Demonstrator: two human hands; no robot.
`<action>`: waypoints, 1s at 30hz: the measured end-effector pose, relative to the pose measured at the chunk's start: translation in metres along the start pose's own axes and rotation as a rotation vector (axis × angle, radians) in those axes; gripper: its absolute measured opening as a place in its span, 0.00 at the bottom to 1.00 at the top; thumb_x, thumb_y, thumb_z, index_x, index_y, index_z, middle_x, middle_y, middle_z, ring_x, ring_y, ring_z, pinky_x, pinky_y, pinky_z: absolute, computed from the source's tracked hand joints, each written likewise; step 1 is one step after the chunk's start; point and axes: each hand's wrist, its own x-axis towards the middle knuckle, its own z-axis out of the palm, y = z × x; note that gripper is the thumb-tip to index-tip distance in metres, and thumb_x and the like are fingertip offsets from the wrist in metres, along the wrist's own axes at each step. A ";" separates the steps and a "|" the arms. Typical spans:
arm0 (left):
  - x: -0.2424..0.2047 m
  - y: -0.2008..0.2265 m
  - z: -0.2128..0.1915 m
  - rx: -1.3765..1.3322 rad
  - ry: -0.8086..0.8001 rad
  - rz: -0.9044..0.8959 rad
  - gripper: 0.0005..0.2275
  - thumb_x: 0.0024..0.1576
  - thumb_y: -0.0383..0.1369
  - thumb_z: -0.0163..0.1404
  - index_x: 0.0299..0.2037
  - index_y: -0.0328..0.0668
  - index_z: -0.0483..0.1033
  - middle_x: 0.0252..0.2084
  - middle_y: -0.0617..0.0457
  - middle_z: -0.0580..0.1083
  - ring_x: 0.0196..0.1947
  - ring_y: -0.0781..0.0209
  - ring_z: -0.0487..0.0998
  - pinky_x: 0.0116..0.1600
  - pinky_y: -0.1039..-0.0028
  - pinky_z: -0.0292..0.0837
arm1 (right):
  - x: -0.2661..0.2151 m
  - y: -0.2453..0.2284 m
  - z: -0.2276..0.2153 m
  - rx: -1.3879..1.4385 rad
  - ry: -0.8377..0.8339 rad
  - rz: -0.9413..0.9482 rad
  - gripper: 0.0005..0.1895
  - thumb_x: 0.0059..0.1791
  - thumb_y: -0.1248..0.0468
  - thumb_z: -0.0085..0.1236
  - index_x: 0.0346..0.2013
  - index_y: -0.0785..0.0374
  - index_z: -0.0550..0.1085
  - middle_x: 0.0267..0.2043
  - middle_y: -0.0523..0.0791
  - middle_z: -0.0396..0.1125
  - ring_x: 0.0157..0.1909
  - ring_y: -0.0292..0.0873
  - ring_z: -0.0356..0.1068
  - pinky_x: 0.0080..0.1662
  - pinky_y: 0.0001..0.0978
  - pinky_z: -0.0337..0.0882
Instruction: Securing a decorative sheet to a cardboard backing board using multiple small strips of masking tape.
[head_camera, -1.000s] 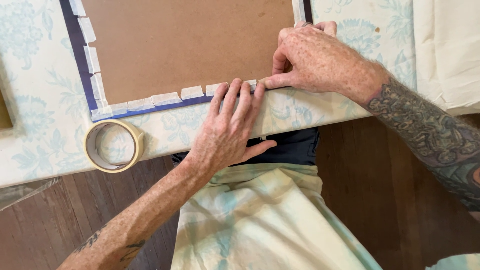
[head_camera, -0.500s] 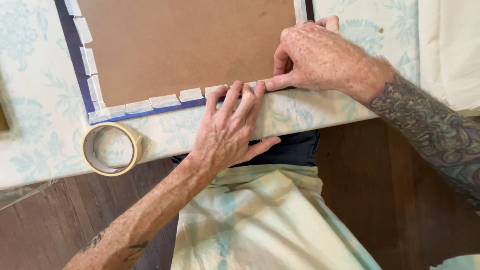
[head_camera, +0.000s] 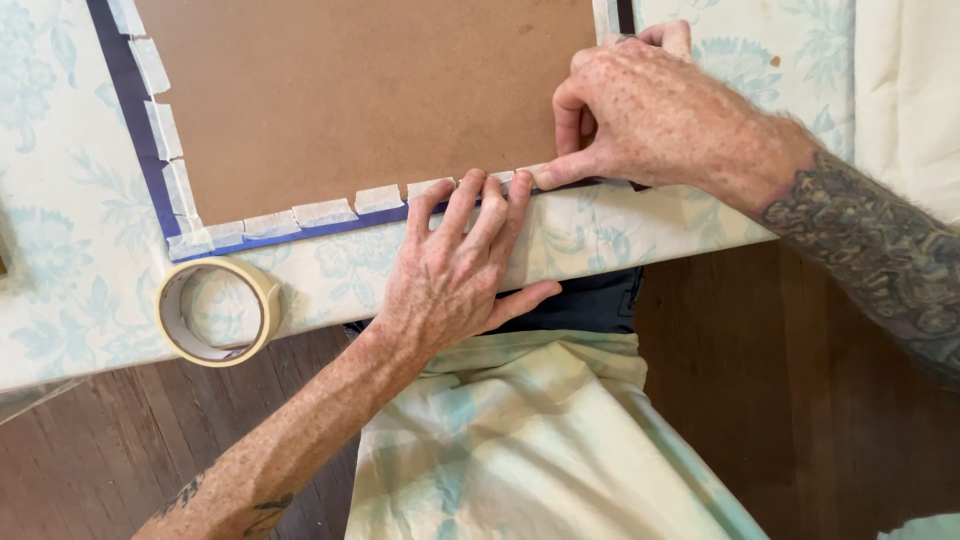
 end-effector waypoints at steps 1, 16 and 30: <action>0.000 0.000 0.000 -0.003 -0.005 -0.002 0.42 0.62 0.70 0.42 0.67 0.33 0.66 0.54 0.47 0.70 0.58 0.51 0.72 0.60 0.59 0.68 | 0.000 0.003 0.001 0.001 0.024 0.005 0.27 0.40 0.27 0.66 0.16 0.43 0.77 0.30 0.32 0.67 0.36 0.36 0.66 0.54 0.45 0.48; 0.006 0.005 -0.004 0.101 -0.053 -0.018 0.49 0.58 0.78 0.36 0.68 0.34 0.64 0.51 0.48 0.69 0.55 0.52 0.71 0.62 0.62 0.66 | 0.001 0.003 -0.025 0.077 -0.103 0.094 0.13 0.43 0.47 0.70 0.28 0.48 0.77 0.28 0.31 0.75 0.37 0.37 0.73 0.55 0.44 0.61; 0.010 0.008 -0.006 -0.048 -0.004 -0.147 0.43 0.60 0.68 0.44 0.70 0.33 0.61 0.50 0.49 0.70 0.53 0.51 0.71 0.61 0.60 0.65 | -0.003 0.007 -0.021 0.196 -0.081 0.097 0.12 0.44 0.51 0.71 0.30 0.49 0.75 0.31 0.33 0.73 0.37 0.35 0.70 0.53 0.40 0.63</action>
